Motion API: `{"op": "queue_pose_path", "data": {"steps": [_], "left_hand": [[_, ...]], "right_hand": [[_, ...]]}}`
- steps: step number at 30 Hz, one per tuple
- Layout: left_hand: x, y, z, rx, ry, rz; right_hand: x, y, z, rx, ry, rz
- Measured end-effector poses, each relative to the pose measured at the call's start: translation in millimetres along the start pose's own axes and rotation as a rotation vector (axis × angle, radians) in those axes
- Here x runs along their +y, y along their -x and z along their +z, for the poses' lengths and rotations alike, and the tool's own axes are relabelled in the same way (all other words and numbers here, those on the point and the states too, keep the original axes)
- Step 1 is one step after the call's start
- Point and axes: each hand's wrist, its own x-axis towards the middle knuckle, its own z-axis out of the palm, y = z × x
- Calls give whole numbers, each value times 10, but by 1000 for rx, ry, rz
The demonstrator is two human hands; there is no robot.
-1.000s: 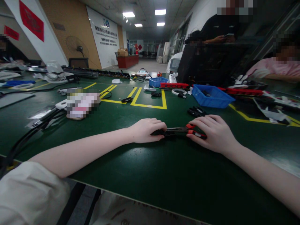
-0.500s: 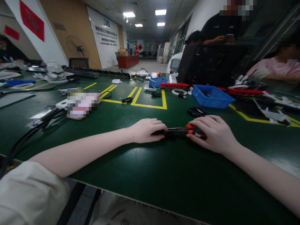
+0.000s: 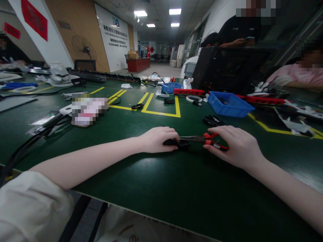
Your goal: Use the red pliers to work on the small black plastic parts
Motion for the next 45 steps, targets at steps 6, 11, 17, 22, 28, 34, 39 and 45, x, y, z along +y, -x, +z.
{"op": "queue_pose_path", "data": {"steps": [6,11,17,22,28,34,39,45], "left_hand": [[-5,5,-3,6,66,10],[-12,12,4,16,70,20],[-29,9,9,7,84,17],[-46,7,16,15,103,24],[-59,1,27,10,121,24],[-58,1,13,6,116,18],[-69,6,14,3,128,19],[-83,14,27,26,152,37]], "right_hand": [[-54,-26,-39,-24,-17,-2],[-82,-38,-42,-52,-51,9],[-102,-31,-30,-79,-70,34],[-106,-34,-35,-82,-69,45],[-82,-17,-35,-69,-31,30],[-105,-27,-23,-60,-27,-8],[-107,-17,5,-76,-66,16],[-98,4,4,-123,-161,55]]}}
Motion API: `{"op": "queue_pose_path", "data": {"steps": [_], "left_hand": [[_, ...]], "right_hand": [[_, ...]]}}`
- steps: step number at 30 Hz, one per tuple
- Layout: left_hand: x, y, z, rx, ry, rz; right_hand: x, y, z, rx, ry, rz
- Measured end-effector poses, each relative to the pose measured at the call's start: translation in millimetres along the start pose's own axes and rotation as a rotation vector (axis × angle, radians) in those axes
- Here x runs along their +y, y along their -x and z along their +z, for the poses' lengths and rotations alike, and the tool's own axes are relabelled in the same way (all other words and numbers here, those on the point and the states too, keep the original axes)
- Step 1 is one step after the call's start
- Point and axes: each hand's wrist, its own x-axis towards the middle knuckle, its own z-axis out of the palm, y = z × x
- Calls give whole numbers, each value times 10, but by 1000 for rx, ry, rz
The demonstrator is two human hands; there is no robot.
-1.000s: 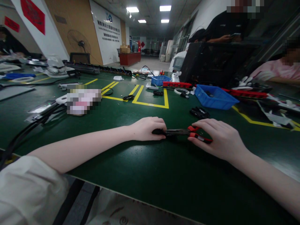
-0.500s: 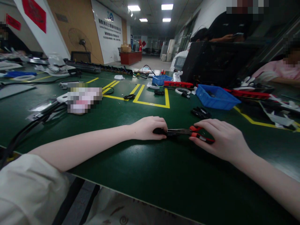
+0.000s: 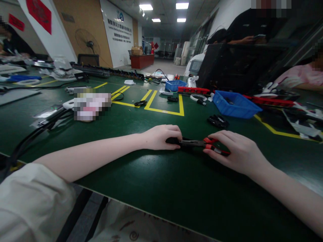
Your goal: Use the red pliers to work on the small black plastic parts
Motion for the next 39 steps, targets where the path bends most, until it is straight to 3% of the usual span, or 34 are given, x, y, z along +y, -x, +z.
{"op": "queue_pose_path", "data": {"steps": [39], "left_hand": [[-6,-11,-2,-23,9,2]], "right_hand": [[38,-60,-63,-44,-125,62]]}}
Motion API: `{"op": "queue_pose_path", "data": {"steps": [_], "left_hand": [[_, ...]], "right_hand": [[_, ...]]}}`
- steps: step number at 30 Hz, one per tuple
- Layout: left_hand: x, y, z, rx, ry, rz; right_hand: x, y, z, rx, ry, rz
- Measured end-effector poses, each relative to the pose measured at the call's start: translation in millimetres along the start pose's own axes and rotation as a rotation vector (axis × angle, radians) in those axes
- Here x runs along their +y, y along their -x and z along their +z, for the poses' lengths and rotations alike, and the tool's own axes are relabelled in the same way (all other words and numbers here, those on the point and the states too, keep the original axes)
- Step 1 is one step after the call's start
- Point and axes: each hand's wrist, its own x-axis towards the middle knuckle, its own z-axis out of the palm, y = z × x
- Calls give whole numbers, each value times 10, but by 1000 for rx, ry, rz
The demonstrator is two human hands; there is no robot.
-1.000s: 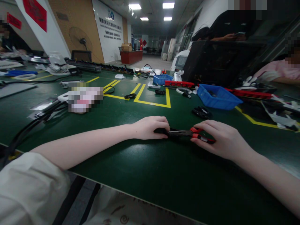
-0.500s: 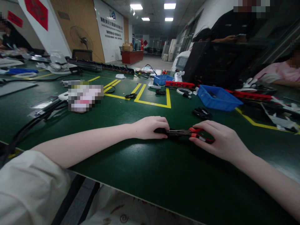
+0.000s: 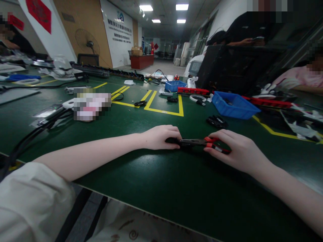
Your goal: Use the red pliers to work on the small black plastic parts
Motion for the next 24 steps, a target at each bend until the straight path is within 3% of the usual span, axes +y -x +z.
{"op": "queue_pose_path", "data": {"steps": [10,24], "left_hand": [[-14,-14,-3,12,95,-5],[-26,-25,-32,-21,233,-63]], "right_hand": [[-3,12,54,-43,-80,74],[1,27,46,-48,-75,62]]}}
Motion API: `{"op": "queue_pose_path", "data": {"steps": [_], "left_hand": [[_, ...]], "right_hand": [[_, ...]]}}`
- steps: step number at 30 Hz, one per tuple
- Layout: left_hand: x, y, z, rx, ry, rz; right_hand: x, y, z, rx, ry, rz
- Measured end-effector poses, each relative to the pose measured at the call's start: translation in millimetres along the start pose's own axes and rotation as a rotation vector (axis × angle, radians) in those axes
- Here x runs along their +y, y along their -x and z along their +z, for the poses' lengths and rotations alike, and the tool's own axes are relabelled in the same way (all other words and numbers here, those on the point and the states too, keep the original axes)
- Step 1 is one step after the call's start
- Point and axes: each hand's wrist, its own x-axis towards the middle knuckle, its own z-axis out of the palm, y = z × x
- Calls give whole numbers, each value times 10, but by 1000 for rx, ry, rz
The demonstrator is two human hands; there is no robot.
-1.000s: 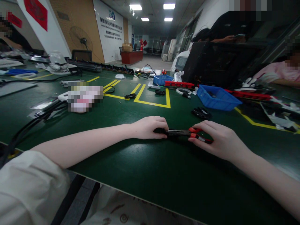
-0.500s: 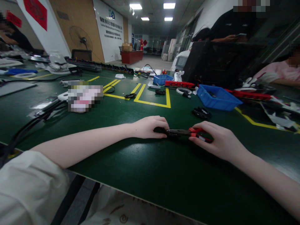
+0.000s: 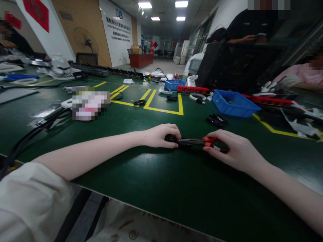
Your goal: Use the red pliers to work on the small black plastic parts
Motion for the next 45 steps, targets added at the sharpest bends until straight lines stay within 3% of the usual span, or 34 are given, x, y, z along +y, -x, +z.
{"op": "queue_pose_path", "data": {"steps": [21,39,45], "left_hand": [[-60,1,-23,-7,90,-24],[-51,-3,-7,42,93,-47],[-72,-3,-11,34,109,-6]], "right_hand": [[19,1,17,2,48,-33],[61,24,2,12,32,23],[49,22,28,10,24,-6]]}}
